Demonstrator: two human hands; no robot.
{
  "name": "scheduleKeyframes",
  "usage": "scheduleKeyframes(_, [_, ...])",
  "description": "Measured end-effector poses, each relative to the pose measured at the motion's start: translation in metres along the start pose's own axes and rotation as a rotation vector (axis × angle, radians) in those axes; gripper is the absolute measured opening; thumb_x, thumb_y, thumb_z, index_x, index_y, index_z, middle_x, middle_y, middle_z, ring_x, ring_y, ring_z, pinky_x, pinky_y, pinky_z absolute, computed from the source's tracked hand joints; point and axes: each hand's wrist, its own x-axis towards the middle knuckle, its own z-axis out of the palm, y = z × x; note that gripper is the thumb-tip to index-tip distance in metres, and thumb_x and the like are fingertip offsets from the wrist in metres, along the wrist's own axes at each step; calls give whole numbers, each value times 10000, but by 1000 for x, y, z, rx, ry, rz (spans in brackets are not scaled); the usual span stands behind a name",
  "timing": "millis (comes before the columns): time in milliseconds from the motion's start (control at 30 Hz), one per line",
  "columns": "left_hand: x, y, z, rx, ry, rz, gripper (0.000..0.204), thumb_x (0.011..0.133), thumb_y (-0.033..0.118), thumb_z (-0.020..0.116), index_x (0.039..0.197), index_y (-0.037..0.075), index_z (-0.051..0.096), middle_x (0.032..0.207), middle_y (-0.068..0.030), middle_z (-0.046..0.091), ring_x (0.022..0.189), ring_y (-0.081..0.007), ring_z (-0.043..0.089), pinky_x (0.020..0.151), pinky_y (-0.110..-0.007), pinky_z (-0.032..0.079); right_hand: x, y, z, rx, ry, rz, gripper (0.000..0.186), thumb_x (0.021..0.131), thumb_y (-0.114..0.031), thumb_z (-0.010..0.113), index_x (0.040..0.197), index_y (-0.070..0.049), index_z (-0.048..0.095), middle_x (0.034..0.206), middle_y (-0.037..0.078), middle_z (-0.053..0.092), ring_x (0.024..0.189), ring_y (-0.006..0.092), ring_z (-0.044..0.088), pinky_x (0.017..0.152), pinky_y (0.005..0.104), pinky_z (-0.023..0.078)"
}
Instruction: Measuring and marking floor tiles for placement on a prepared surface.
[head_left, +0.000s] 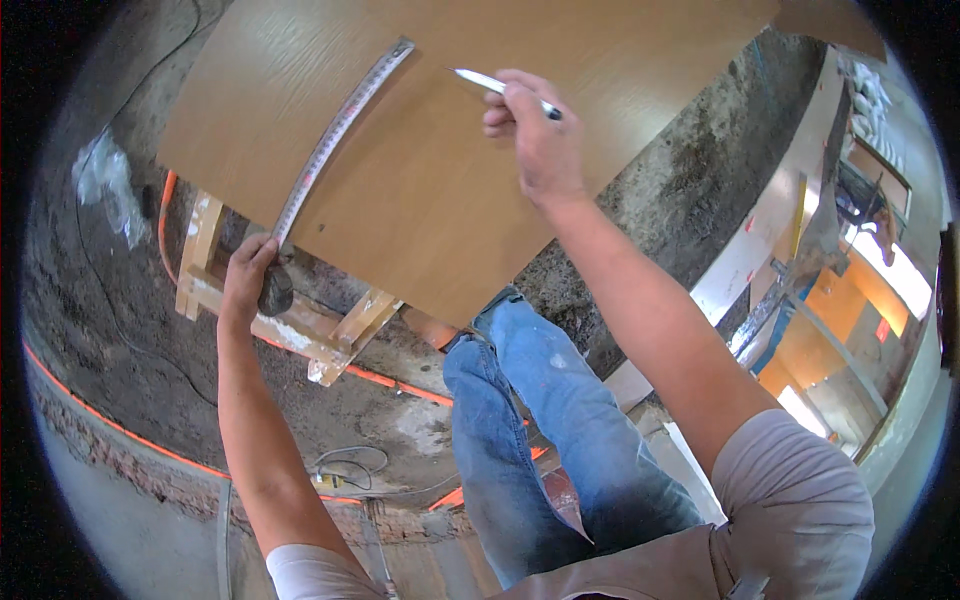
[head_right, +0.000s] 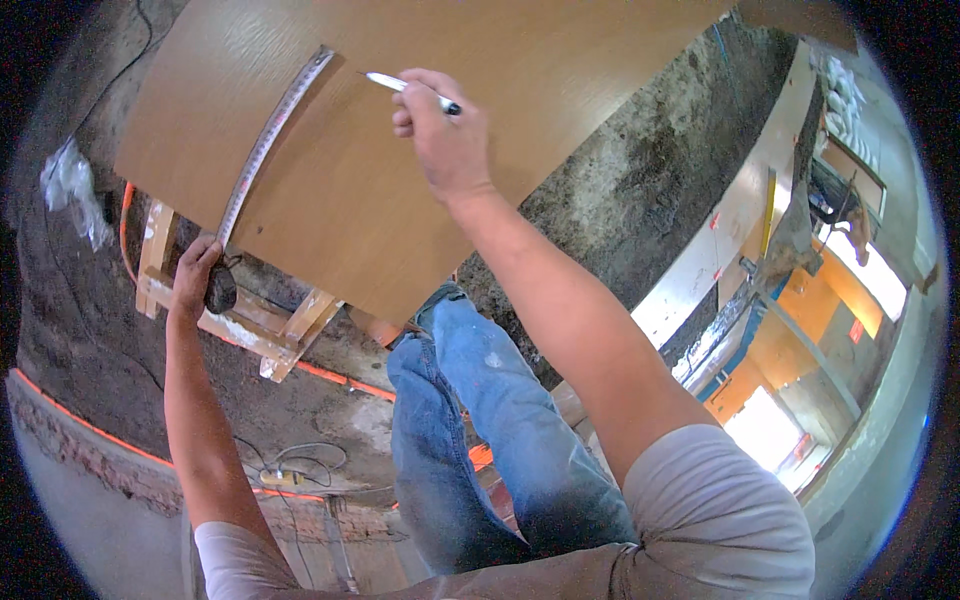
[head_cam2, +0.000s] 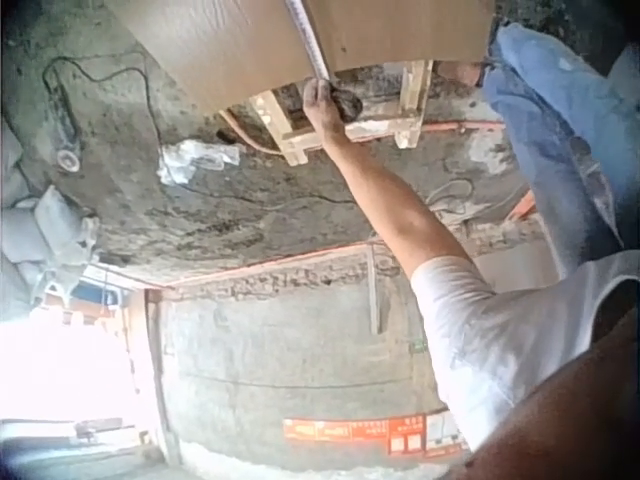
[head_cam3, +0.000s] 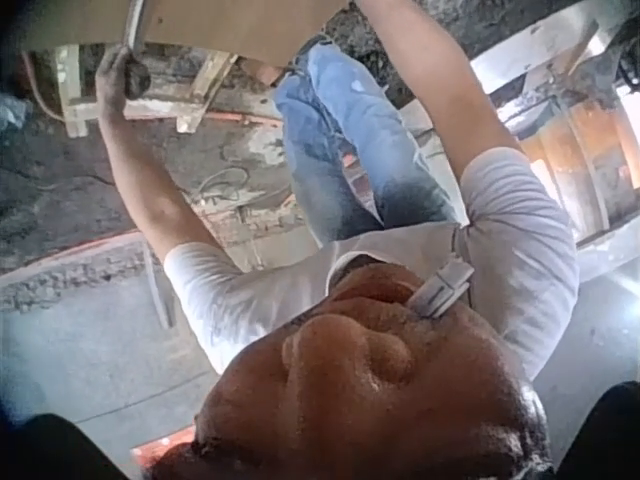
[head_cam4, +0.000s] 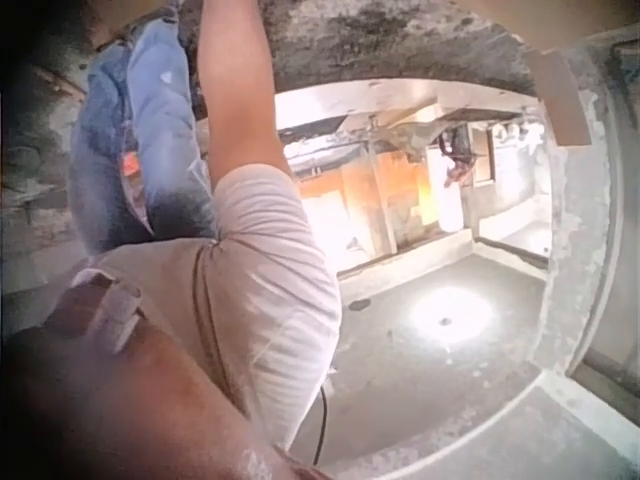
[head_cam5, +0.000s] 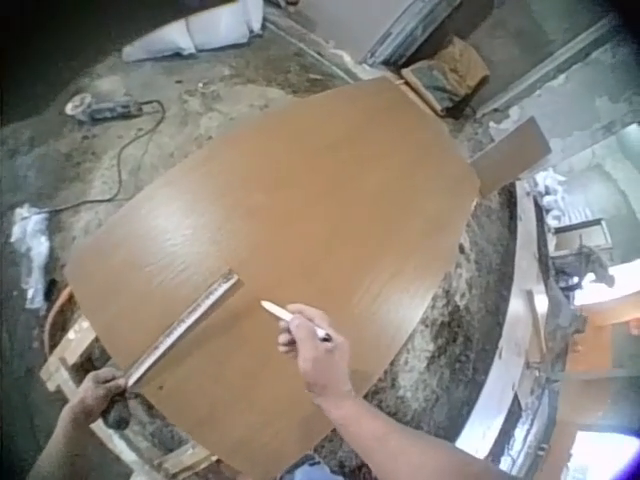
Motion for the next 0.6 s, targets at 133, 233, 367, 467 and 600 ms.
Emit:
scheduleKeyframes(133, [2, 2, 2, -29, 9, -3, 171, 860, 195, 557, 857, 29, 599, 782, 34, 504, 741, -81, 454, 688, -222, 357, 19, 2, 9, -96, -56, 12, 307, 859, -209, 516, 1066, 15, 555, 859, 79, 604, 712, 107, 571, 617, 245, 494])
scheduleKeyframes(233, [2, -3, -6, -18, -4, -46, 169, 866, 190, 548, 879, 30, 599, 776, 38, 497, 745, -74, 441, 687, -216, 349, 25, 4, 19, -196, -83, 27, 330, 848, -235, 530, 1073, 3, 570, 847, 48, 600, 707, 93, 565, 609, 228, 485])
scheduleKeyframes(367, [5, 4, 1, -25, -19, -38, 172, 871, 187, 540, 897, 27, 597, 763, 38, 492, 731, -69, 431, 668, -215, 347, 39, 22, 12, -282, -106, -136, 343, 837, -255, 542, 1076, -11, 579, 812, 29, 594, 691, 87, 558, 604, 219, 474])
scheduleKeyframes(467, [3, 2, 0, -37, -20, -49, 152, 871, 179, 547, 885, 37, 599, 734, 43, 484, 691, -67, 426, 632, -213, 347, 37, 24, 14, -379, -116, -134, 332, 837, -262, 544, 1074, -34, 585, 775, 25, 589, 673, 84, 546, 589, 219, 458])
scheduleKeyframes(600, [2, 4, 1, -114, -5, -46, 108, 872, 152, 552, 822, 60, 581, 701, 45, 477, 653, -58, 422, 596, -206, 345, 39, 23, 19, -382, -121, -152, 317, 839, -281, 543, 1058, -59, 601, 741, 38, 576, 651, 94, 525, 592, 234, 439])
